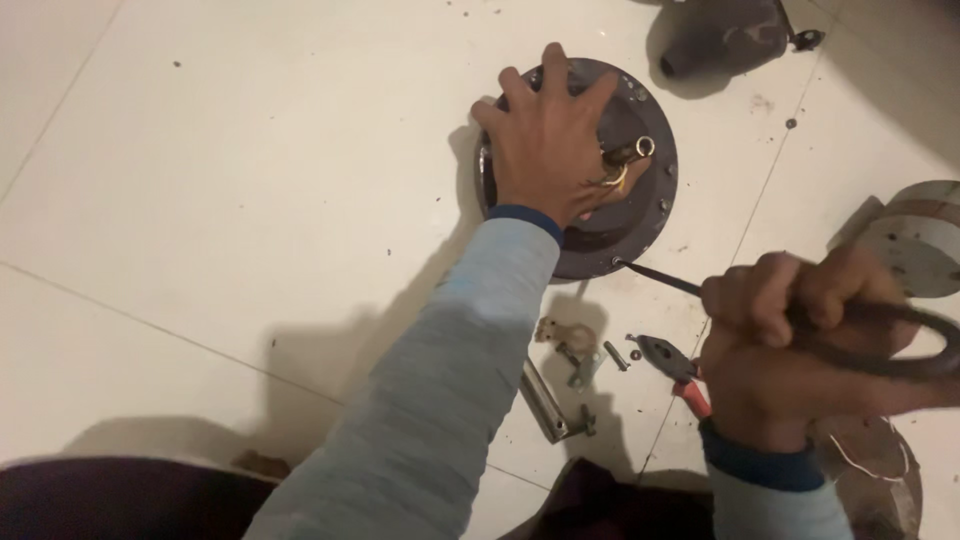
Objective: The person sits on the floor and assembles a circular electrical component. They insert a metal rod into the center, place washers and nuts around the perimeter, and tighten them using a screwdriver. The person handles the component, washers, nuts, and tools directly.
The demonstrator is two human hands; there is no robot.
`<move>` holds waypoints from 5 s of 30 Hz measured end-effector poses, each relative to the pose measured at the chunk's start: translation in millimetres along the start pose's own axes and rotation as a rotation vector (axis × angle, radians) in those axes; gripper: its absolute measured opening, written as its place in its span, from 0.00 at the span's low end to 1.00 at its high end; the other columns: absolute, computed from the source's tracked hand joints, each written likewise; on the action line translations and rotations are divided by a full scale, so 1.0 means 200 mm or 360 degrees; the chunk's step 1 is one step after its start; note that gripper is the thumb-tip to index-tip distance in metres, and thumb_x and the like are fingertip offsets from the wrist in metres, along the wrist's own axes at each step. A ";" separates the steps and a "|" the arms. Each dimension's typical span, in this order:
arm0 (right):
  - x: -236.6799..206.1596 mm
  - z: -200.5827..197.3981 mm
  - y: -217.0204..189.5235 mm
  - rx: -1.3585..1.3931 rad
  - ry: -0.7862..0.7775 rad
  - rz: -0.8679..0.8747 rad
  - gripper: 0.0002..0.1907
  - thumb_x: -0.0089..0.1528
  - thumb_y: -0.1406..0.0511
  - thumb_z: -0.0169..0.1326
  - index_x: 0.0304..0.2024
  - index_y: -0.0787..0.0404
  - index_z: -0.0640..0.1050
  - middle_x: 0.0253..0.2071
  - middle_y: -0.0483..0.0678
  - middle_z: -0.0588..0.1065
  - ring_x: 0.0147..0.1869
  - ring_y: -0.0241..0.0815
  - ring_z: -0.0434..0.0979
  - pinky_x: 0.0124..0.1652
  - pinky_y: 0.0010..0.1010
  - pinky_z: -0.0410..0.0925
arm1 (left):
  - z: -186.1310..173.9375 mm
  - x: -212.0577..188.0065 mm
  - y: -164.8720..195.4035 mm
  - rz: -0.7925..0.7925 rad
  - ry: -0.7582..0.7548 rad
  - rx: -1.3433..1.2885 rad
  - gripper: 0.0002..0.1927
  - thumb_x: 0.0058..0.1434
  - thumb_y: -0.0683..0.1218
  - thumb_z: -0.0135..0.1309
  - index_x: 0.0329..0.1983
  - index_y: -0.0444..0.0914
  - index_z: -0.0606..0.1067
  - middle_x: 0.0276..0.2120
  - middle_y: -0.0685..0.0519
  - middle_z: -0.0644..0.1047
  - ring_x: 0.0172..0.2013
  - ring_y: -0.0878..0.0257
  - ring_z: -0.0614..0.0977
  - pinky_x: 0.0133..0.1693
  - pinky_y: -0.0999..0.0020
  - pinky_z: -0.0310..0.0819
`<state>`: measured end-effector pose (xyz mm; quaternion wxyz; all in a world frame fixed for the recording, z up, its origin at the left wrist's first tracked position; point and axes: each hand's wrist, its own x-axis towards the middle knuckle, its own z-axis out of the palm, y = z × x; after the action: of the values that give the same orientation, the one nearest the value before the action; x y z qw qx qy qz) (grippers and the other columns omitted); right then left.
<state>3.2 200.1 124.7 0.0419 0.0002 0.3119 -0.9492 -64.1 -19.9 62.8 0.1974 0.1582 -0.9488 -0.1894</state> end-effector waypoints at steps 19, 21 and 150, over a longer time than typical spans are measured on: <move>0.03 0.18 -0.08 -0.1729 -0.0386 -0.0058 0.45 0.55 0.22 0.39 0.25 0.54 0.50 0.13 0.42 0.48 0.18 0.32 0.39 0.25 0.31 0.39 | 0.04 0.05 -0.02 0.0050 -0.0214 -0.0009 0.34 0.44 0.74 0.61 0.51 0.57 0.76 0.51 0.47 0.71 0.47 0.39 0.72 0.41 0.34 0.65; 0.02 0.18 -0.07 -0.1741 -0.0365 -0.0047 0.45 0.55 0.22 0.39 0.26 0.53 0.50 0.13 0.41 0.47 0.18 0.33 0.39 0.25 0.31 0.38 | 0.03 0.05 -0.01 0.0048 -0.0195 -0.0007 0.33 0.44 0.74 0.61 0.50 0.57 0.76 0.53 0.47 0.70 0.48 0.39 0.72 0.40 0.36 0.65; -0.02 0.11 0.12 -0.0820 -0.0229 -0.0112 0.46 0.67 0.29 0.21 0.26 0.64 0.55 0.19 0.59 0.56 0.22 0.42 0.46 0.26 0.31 0.44 | 0.02 0.00 -0.02 -0.0032 -0.0132 0.0035 0.45 0.33 0.76 0.66 0.58 0.67 0.72 0.62 0.52 0.62 0.49 0.38 0.71 0.39 0.42 0.68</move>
<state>10.4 167.9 127.6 0.0297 -0.0887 0.5392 -0.8370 -64.6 -23.3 58.2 0.1542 0.1620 -0.9565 -0.1875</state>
